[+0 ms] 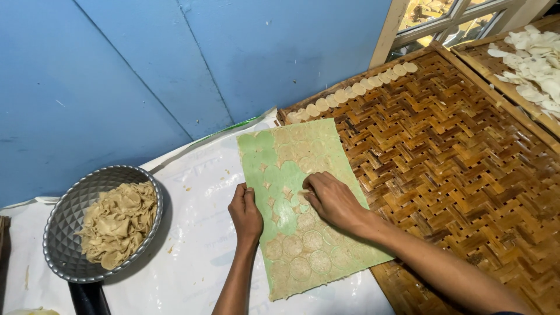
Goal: Cutting circular shapes from a green dough sheet and placing them onto a bamboo drying tray.
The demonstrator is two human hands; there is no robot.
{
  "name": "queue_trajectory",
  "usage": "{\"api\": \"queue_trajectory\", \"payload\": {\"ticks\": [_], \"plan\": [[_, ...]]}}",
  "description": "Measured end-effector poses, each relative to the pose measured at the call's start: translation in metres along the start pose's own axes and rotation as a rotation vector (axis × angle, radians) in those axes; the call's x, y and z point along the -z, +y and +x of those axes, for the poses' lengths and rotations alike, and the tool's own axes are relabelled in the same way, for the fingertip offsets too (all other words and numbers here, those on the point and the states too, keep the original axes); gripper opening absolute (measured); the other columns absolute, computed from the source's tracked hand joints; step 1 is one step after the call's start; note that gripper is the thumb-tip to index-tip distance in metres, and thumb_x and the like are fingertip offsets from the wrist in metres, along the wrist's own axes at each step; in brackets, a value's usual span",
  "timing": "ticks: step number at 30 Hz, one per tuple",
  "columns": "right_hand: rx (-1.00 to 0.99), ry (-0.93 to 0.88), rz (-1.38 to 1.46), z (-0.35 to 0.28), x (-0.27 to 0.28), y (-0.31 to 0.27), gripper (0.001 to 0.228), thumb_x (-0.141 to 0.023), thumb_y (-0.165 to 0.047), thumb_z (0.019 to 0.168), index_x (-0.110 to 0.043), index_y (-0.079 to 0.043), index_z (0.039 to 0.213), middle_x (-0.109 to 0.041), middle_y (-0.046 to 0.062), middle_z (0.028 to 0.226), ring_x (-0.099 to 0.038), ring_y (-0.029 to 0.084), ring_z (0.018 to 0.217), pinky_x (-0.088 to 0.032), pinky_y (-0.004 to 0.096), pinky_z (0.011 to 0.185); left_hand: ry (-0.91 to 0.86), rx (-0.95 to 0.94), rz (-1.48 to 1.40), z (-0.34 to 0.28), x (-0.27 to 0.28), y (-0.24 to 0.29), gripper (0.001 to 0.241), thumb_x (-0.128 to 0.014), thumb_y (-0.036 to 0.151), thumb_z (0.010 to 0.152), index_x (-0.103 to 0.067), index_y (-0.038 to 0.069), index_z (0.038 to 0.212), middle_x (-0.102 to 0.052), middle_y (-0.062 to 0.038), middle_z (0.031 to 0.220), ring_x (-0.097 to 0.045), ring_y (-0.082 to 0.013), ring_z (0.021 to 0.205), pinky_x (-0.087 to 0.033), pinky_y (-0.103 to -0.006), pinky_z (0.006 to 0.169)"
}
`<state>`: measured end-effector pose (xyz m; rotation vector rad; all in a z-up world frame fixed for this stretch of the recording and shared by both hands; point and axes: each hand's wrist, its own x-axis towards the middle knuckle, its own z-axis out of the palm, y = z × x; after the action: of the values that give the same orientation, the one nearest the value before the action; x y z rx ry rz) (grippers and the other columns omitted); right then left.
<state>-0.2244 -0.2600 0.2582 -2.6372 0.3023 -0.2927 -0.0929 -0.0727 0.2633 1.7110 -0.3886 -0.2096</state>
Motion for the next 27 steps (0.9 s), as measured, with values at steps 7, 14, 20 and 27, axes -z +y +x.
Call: {"api": "queue_trajectory", "payload": {"ticks": [7, 14, 20, 27], "plan": [[-0.076, -0.043, 0.194, -0.004, 0.030, -0.025, 0.017, -0.071, -0.017, 0.089, -0.072, -0.004, 0.100, -0.069, 0.014, 0.090, -0.067, 0.036, 0.092, -0.054, 0.047, 0.080, 0.016, 0.006, -0.007, 0.000, -0.001, -0.004, 0.026, -0.046, 0.014, 0.102, -0.069, 0.008, 0.091, -0.060, -0.014, 0.063, -0.055, -0.0202, 0.066, -0.047, -0.0386, 0.070], [-0.127, 0.183, 0.367, 0.001, 0.061, -0.013, 0.016, -0.070, -0.015, 0.091, -0.076, -0.004, 0.100, -0.074, 0.018, 0.089, -0.072, 0.037, 0.089, -0.056, 0.046, 0.079, 0.013, -0.008, 0.011, -0.003, -0.004, 0.003, 0.025, -0.046, 0.013, 0.102, -0.069, 0.007, 0.092, -0.058, -0.013, 0.063, -0.053, -0.0216, 0.065, -0.046, -0.0381, 0.070], [-0.257, 0.450, 0.232, 0.022, 0.086, 0.119, 0.018, -0.066, -0.002, 0.094, -0.075, 0.001, 0.110, -0.078, 0.017, 0.094, -0.057, 0.016, 0.049, -0.047, 0.023, 0.039, 0.000, -0.027, 0.021, -0.005, -0.004, 0.000, 0.026, -0.045, 0.011, 0.101, -0.068, -0.002, 0.102, -0.063, -0.006, 0.077, -0.048, -0.0134, 0.068, -0.042, -0.0272, 0.067], [-0.400, 0.569, 0.072, 0.048, 0.123, 0.251, 0.017, -0.064, 0.003, 0.098, -0.071, 0.006, 0.114, -0.075, 0.023, 0.107, -0.065, 0.023, 0.059, -0.058, 0.030, 0.051, 0.005, 0.014, 0.100, -0.005, -0.007, -0.003, 0.026, -0.044, 0.007, 0.101, -0.067, -0.005, 0.105, -0.068, -0.011, 0.082, -0.053, -0.0172, 0.072, -0.044, -0.0289, 0.071]]}}
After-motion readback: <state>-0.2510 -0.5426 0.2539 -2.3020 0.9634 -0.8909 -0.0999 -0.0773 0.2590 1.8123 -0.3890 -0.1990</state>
